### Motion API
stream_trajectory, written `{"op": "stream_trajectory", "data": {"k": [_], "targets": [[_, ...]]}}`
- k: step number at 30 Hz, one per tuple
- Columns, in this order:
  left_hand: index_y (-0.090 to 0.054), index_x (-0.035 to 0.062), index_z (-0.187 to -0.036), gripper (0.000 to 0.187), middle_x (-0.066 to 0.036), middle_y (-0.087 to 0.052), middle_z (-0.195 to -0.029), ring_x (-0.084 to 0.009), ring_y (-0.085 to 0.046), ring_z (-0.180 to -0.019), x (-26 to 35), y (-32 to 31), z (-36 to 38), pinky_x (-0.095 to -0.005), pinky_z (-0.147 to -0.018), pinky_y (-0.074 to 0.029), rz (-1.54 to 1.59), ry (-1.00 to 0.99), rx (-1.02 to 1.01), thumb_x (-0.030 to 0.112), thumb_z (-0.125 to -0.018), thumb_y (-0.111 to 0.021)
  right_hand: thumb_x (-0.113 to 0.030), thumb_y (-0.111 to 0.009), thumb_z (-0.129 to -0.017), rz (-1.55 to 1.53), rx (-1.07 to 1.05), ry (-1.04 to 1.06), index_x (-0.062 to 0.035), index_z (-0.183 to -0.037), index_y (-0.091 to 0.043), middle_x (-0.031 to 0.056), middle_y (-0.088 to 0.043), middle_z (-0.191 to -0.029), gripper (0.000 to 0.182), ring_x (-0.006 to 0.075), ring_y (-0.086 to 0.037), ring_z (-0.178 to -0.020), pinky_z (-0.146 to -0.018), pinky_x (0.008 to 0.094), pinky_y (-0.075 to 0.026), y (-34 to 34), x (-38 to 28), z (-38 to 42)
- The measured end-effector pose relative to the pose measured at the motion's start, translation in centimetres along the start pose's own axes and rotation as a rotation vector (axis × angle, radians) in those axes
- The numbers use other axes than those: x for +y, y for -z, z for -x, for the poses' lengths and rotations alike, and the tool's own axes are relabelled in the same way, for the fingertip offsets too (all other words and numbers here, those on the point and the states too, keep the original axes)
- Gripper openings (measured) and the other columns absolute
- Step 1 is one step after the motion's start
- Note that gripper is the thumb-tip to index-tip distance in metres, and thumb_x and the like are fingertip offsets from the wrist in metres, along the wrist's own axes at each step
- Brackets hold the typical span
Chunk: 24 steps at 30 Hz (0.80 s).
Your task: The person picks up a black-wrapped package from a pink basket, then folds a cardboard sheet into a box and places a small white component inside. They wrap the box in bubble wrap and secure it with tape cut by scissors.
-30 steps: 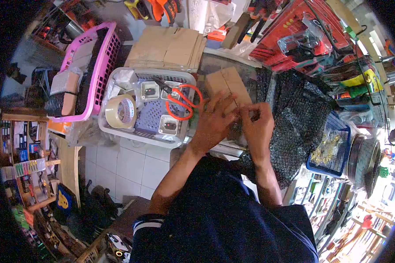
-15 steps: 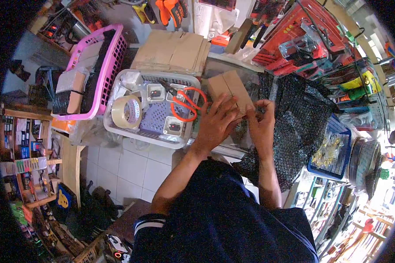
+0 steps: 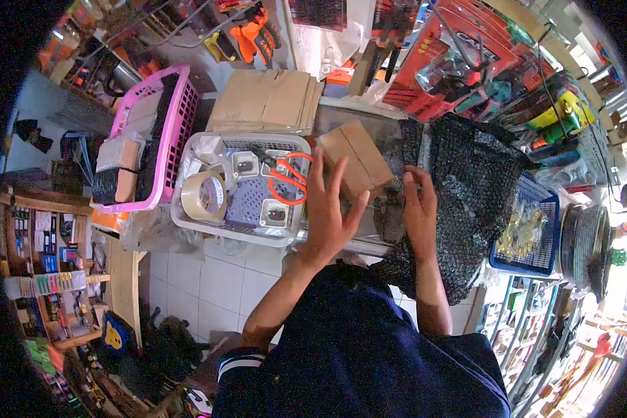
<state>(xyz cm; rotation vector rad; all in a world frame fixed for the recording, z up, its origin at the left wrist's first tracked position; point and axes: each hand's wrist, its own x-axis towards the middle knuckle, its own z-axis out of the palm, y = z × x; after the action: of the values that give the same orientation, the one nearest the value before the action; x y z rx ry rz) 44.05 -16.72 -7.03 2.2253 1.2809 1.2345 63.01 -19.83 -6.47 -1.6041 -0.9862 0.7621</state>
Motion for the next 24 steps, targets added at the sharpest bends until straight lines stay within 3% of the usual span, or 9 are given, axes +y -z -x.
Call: {"op": "stream_trajectory", "data": {"k": [3,7,10,15,18,24], "targets": [[-0.021,0.0004,-0.161,0.087,-0.033,-0.021,-0.164,-0.0452,-0.028,-0.151,0.6,-2.3,-0.3,-0.0535,-0.123,-0.024,0.227,0.191,0.108,0.037,-0.099,-0.070,-0.028,-0.059,-0.107,0.219,-0.013,0.187,-0.0001,-0.136,-0.061,0.0184,-0.068,-0.125,0.040,0.0305,-0.066,-0.112,-0.100,0.0377,-0.050,-0.5,2.8,-1.1],[-0.019,0.0000,-0.161,0.088,-0.028,-0.028,-0.162,-0.0383,-0.035,-0.149,1.9,-4.4,-1.3,-0.0480,-0.121,-0.031,0.750,0.446,0.129,0.035,-0.099,-0.071,-0.029,-0.061,-0.106,-0.035,-0.117,0.084,0.0002,-0.139,-0.059,0.0202,-0.069,-0.125,0.044,0.0293,-0.065,-0.117,-0.104,0.0384,-0.048,-2.2,3.1,-1.3],[-0.009,-0.0062,-0.161,0.083,-0.027,-0.037,-0.158,-0.0306,-0.043,-0.143,1.2,-5.1,-1.3,-0.0396,-0.115,-0.040,0.846,0.569,0.048,0.017,-0.102,-0.064,-0.026,-0.065,-0.103,-0.127,-0.109,0.068,0.0009,-0.136,-0.060,0.0200,-0.070,-0.122,0.043,0.0267,-0.067,-0.112,-0.098,0.0381,-0.051,-3.1,2.5,-0.6],[-0.024,-0.0065,-0.160,0.069,-0.025,-0.051,-0.149,-0.0281,-0.055,-0.133,1.4,-6.1,-1.1,-0.0381,-0.109,-0.045,0.730,0.552,0.081,0.016,-0.104,-0.059,-0.021,-0.073,-0.098,-0.068,-0.024,0.055,0.0009,-0.123,-0.062,0.0166,-0.074,-0.108,0.035,0.0223,-0.071,-0.095,-0.080,0.0377,-0.056,-3.4,1.7,0.0],[-0.030,-0.0067,-0.159,0.065,-0.027,-0.057,-0.143,-0.0284,-0.061,-0.126,2.5,-6.5,-1.0,-0.0394,-0.105,-0.049,0.601,0.498,0.156,0.017,-0.105,-0.058,-0.023,-0.074,-0.097,-0.072,0.012,0.066,0.0008,-0.116,-0.062,0.0164,-0.074,-0.097,0.033,0.0238,-0.072,-0.085,-0.073,0.0393,-0.057,-3.5,1.2,0.2],[-0.032,-0.0080,-0.157,0.062,-0.031,-0.062,-0.134,-0.0347,-0.068,-0.116,3.9,-5.3,-0.8,-0.0406,-0.096,-0.054,0.430,0.335,0.167,0.015,-0.105,-0.056,-0.023,-0.071,-0.098,0.061,0.168,0.230,0.0008,-0.116,-0.062,0.0211,-0.074,-0.096,0.031,0.0266,-0.074,-0.084,-0.072,0.0409,-0.058,-3.2,-0.4,1.7]]}}
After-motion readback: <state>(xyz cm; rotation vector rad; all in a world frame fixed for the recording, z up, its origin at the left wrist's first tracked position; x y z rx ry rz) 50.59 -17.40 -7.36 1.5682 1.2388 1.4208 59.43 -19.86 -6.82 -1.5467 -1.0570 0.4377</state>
